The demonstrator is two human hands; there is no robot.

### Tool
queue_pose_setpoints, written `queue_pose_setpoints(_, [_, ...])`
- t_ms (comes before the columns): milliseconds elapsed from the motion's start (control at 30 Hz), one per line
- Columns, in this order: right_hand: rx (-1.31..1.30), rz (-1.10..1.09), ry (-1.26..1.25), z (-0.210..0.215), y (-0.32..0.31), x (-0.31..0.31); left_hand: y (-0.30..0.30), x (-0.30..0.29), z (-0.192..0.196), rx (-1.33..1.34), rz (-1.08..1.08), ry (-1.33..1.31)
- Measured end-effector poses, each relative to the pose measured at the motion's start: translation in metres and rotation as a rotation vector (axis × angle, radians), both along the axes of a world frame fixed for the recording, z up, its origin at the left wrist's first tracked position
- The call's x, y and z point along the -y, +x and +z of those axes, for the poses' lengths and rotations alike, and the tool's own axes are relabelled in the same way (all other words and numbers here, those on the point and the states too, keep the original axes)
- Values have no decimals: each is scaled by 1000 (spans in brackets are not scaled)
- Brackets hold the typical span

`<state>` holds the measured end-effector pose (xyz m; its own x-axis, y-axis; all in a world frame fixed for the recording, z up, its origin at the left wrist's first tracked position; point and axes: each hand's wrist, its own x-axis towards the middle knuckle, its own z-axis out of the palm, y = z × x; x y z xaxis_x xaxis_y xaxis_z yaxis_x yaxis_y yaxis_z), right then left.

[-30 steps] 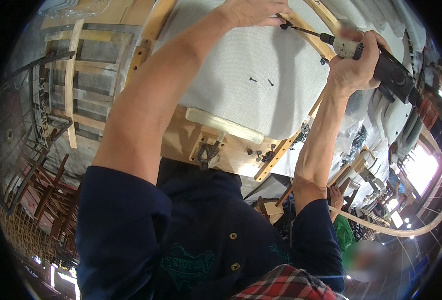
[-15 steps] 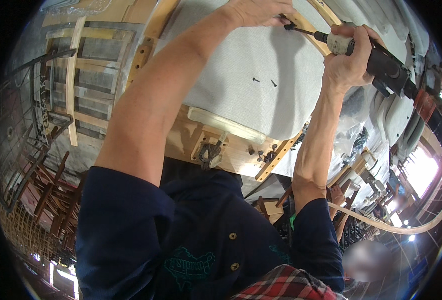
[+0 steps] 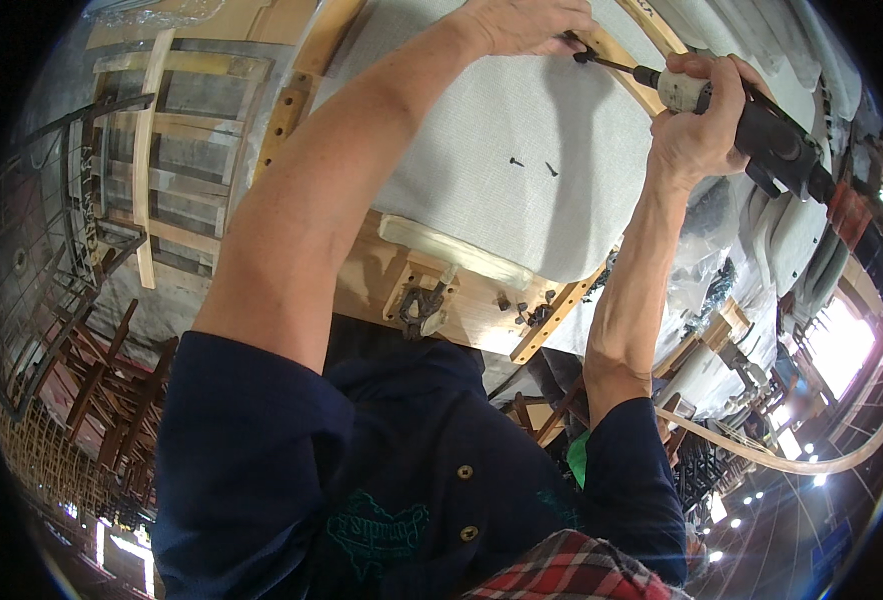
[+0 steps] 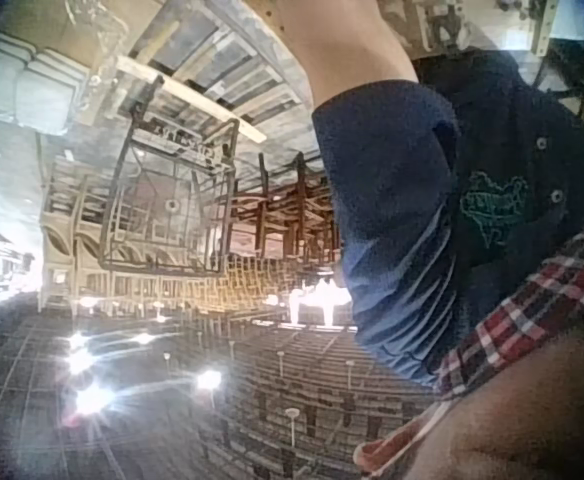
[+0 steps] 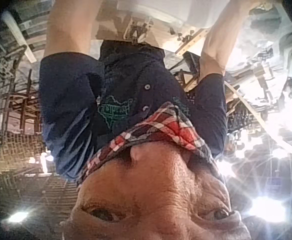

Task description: The person picks up a white cushioned seat, places it on a wooden chair frame, and secures it using a pneumatic drill and screws. The person repeats this process for a second seat, aligning and fastening each cushion to its frame.

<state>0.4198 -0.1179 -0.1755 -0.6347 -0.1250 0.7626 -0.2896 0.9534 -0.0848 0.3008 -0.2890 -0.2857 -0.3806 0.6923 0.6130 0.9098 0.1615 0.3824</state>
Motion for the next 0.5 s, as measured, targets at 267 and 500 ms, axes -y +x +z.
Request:
queue_pose_setpoints(267, [-33, 57, 27, 0, -4, -5, 1, 3, 4, 8, -19, 20])
queue_pose_setpoints(500, [-30, 135, -144, -12, -9, -14, 2, 0, 3, 56, -9, -9])
